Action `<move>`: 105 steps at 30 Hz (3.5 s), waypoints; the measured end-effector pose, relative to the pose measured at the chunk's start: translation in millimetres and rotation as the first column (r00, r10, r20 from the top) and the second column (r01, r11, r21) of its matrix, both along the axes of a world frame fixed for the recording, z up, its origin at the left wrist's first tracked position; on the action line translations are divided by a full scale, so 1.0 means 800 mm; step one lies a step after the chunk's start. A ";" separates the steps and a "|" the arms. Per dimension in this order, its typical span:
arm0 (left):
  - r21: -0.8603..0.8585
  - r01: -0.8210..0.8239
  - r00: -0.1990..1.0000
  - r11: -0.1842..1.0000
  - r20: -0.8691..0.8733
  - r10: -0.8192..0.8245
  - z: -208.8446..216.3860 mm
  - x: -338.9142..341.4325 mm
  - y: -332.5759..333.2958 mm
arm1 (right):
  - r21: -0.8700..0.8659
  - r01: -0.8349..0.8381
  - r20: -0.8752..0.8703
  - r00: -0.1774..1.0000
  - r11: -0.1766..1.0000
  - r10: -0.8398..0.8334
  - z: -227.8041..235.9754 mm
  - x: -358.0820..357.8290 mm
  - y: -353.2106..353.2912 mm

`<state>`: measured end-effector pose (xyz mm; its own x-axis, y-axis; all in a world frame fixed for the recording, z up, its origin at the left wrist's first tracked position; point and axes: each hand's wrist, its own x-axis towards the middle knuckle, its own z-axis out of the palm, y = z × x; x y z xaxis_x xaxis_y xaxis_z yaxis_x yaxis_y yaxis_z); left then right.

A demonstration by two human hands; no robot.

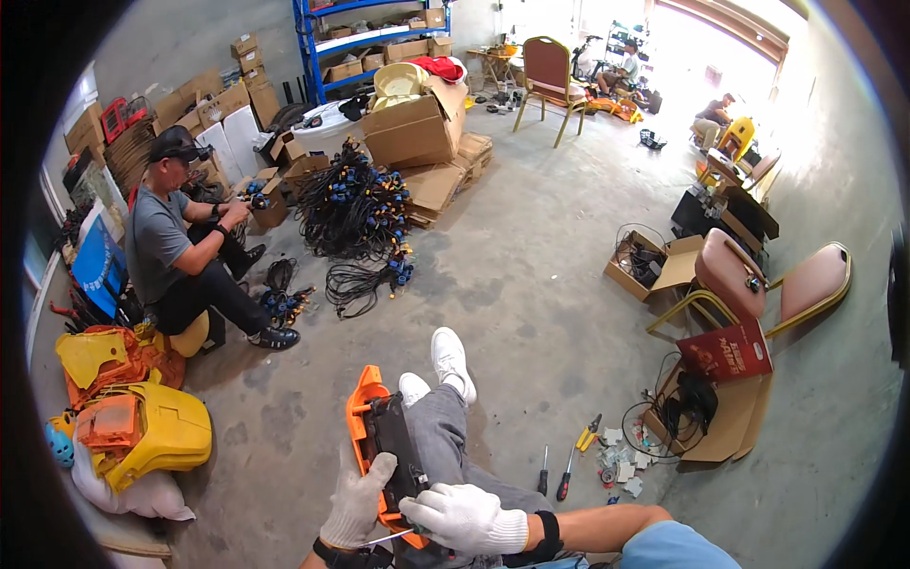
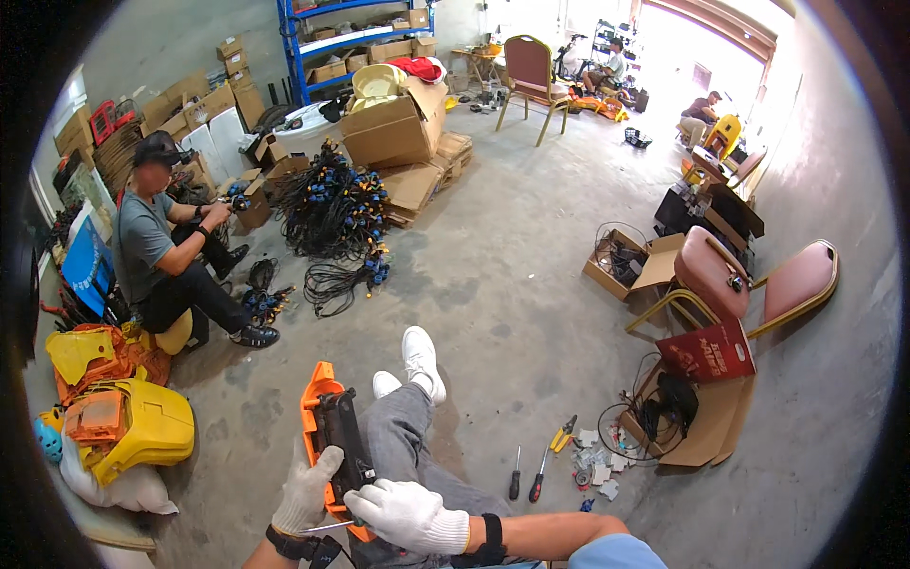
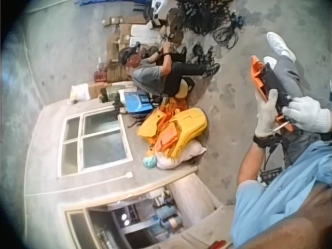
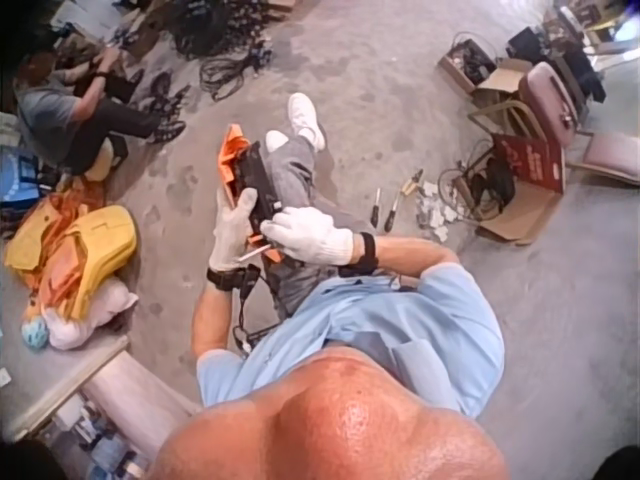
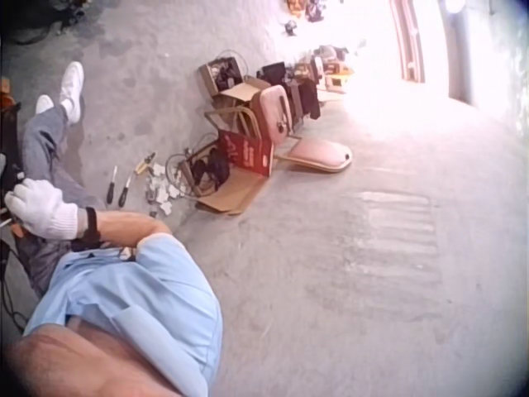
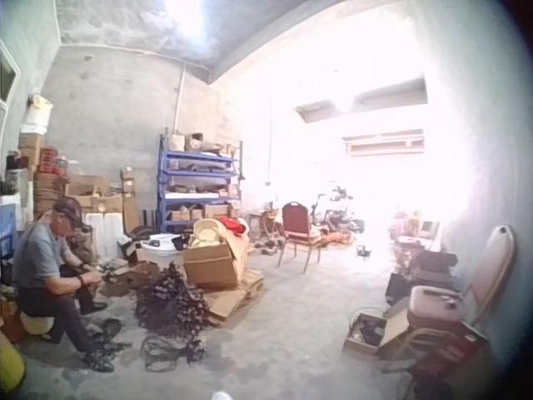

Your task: The person unscrews a black component from an orange plastic frame using a screwdriver, detaches it, and then places it back into the frame to align it.

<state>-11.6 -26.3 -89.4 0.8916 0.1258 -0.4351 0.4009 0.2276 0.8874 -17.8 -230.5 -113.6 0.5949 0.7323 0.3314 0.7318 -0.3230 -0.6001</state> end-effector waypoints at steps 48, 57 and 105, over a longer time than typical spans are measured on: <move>-0.025 0.055 0.997 0.998 0.054 -0.053 0.023 0.001 0.000 | -0.251 0.688 -0.733 0.323 0.681 -0.598 -0.162 0.159 -0.163; 0.031 0.022 0.999 0.999 -0.038 -0.021 0.016 0.004 0.001 | -0.493 0.611 -0.799 -0.035 0.619 -0.601 -0.347 0.136 -0.208; 0.128 0.011 1.000 0.992 0.014 -0.013 0.006 0.002 0.000 | -0.171 0.776 -0.864 0.179 0.608 -0.471 -0.211 0.169 -0.149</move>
<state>-10.2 -26.5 -84.6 0.8997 0.1686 -0.4027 0.3895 0.1067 0.9148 117.6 -349.5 -282.5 0.8751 -0.0472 -0.4816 -0.4826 -0.1574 -0.8616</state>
